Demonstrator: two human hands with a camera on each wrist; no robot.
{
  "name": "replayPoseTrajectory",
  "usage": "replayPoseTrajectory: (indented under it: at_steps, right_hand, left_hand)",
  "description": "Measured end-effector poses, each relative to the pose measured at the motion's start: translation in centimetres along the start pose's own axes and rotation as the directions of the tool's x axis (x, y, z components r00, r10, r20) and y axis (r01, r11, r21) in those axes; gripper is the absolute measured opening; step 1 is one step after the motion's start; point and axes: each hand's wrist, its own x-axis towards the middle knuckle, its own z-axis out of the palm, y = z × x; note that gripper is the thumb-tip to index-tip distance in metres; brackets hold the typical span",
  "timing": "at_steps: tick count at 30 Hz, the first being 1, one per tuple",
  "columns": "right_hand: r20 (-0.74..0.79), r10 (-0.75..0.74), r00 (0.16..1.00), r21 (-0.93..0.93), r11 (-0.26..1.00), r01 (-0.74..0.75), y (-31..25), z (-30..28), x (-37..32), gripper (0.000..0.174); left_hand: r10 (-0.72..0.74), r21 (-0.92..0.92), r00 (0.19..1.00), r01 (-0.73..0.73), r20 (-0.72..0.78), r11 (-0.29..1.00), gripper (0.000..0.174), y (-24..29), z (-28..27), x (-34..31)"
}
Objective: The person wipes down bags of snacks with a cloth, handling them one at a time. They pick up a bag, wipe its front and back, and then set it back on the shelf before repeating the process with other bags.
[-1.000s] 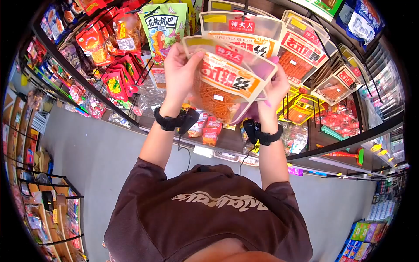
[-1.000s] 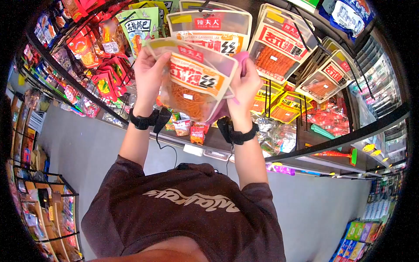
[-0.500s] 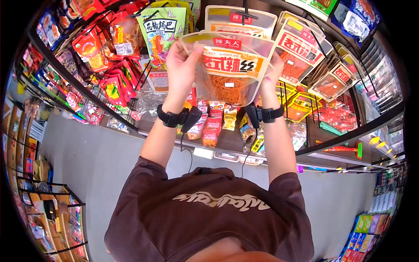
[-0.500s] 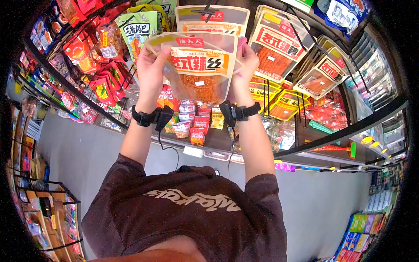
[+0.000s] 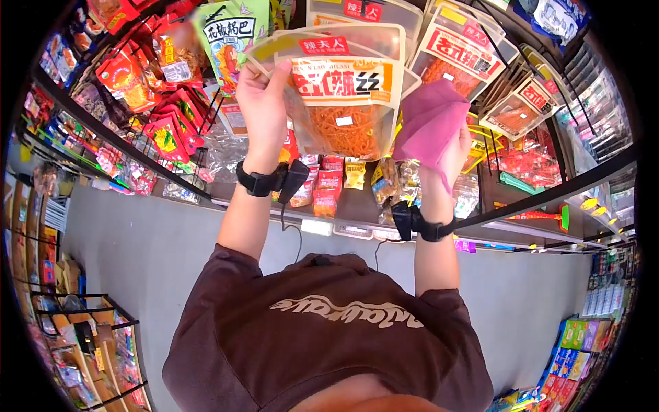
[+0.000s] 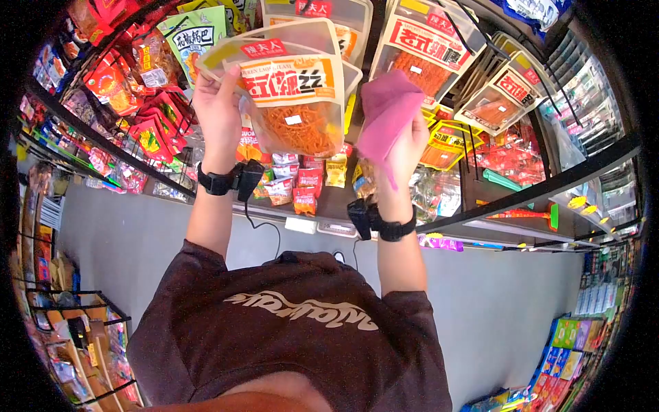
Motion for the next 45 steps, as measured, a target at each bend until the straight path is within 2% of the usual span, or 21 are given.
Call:
replayPoseTrajectory:
  at_steps: [2,5,9,11,12,13,15,21,23,27,30,31,32,33,34,35,36,38,41,43,45]
  right_hand:
    - [0.171,0.023,0.985,-0.045,0.999,-0.016,0.2,-0.7,-1.1,0.020]
    - [0.165,0.069,0.984,-0.239,0.971,-0.029,0.5,0.6,-2.4,0.016]
    - [0.301,0.189,0.935,-0.132,0.979,-0.155,2.0,0.2,-2.2,0.016]
    - [0.406,0.076,0.911,-0.257,0.966,0.033,1.5,0.3,-2.3,0.016]
    - [0.461,0.140,0.876,-0.291,0.957,0.000,0.9,0.3,-2.5,0.017]
    - [0.465,0.143,0.873,-0.284,0.959,-0.006,0.7,0.6,-3.0,0.017]
    - [0.379,0.051,0.924,0.019,0.998,-0.063,0.7,1.7,-4.0,0.021]
    - [0.147,0.266,0.953,0.122,0.951,-0.284,2.0,1.5,-3.7,0.025]
    - [0.350,-0.055,0.935,-0.266,0.951,0.156,2.7,0.4,-3.1,0.029]
    - [0.432,0.060,0.900,-0.214,0.976,0.038,1.5,-0.7,-2.9,0.034]
    - [0.510,-0.035,0.860,-0.336,0.912,0.236,-2.8,1.8,-3.0,0.035]
    - [0.316,0.211,0.925,-0.207,0.967,-0.150,-4.2,3.0,-3.3,0.033]
    - [0.160,0.483,0.861,0.002,0.872,-0.490,-4.9,3.5,-3.5,0.031]
    - [0.162,0.486,0.859,0.002,0.870,-0.492,-3.2,2.4,-3.5,0.031]
    - [0.214,0.215,0.953,-0.028,0.976,-0.214,0.1,0.5,-3.6,0.027]
    - [0.270,-0.071,0.960,-0.041,0.996,0.085,1.8,-0.7,-3.6,0.024]
    - [0.269,-0.068,0.961,-0.042,0.996,0.082,1.5,-1.1,-3.6,0.024]
    - [0.322,-0.155,0.934,-0.391,0.876,0.281,0.9,-1.5,-3.4,0.020]
    - [0.271,-0.183,0.945,-0.264,0.930,0.256,0.7,-2.0,-2.3,0.016]
    - [0.252,-0.117,0.961,-0.226,0.958,0.176,-0.1,-2.4,-2.0,0.012]
    - [0.274,0.063,0.960,-0.268,0.963,0.013,-0.2,-3.5,-1.4,0.024]
  left_hand:
    - [-0.016,0.013,1.000,0.016,-0.008,1.000,0.015,0.3,0.3,-0.4]
    - [-0.023,0.006,1.000,0.023,-0.014,1.000,0.017,0.8,1.1,-1.1]
    - [0.015,-0.123,1.000,-0.017,-0.011,0.992,0.016,1.6,1.3,-0.8]
    - [0.006,-0.147,1.000,-0.008,-0.016,0.989,0.014,2.1,1.3,-0.8]
    - [-0.037,-0.157,0.999,0.032,-0.027,0.987,0.014,2.5,1.4,-0.9]
    - [-0.079,-0.167,0.996,0.071,-0.037,0.983,0.013,3.1,1.7,-1.1]
    - [-0.086,-0.168,0.995,0.078,-0.044,0.983,0.014,3.6,2.8,-2.1]
    - [-0.105,-0.196,0.994,0.098,-0.026,0.976,0.013,2.4,2.6,-2.8]
    - [-0.095,-0.175,0.995,0.091,-0.017,0.980,0.013,2.4,2.8,-3.0]
    - [-0.044,-0.166,0.998,0.035,-0.054,0.986,0.016,2.1,3.7,-3.4]
    - [-0.018,-0.159,0.999,0.010,-0.049,0.987,0.018,1.3,4.1,-3.6]
    - [-0.018,-0.158,0.999,0.010,-0.052,0.987,0.019,1.0,4.2,-3.7]
    - [-0.013,-0.160,0.997,0.001,-0.076,0.987,0.020,0.8,4.6,-4.0]
    - [-0.012,-0.158,0.997,-0.001,-0.079,0.987,0.020,0.7,5.2,-4.2]
    - [0.000,-0.164,0.997,-0.013,-0.081,0.986,0.020,0.6,5.9,-4.6]
    - [0.012,-0.171,0.997,-0.025,-0.081,0.985,0.020,0.6,6.4,-4.9]
    - [-0.028,-0.173,0.995,0.010,-0.099,0.985,0.019,0.5,6.7,-5.4]
    - [-0.049,-0.173,0.995,0.034,-0.081,0.984,0.019,0.7,7.0,-5.9]
    - [-0.031,-0.135,0.999,0.027,-0.027,0.990,0.018,1.2,7.3,-5.8]
    - [0.000,-0.105,1.000,0.001,0.008,0.995,0.018,1.6,7.1,-5.9]
    - [-0.025,-0.054,1.000,0.026,0.016,0.998,0.018,1.8,6.9,-5.9]
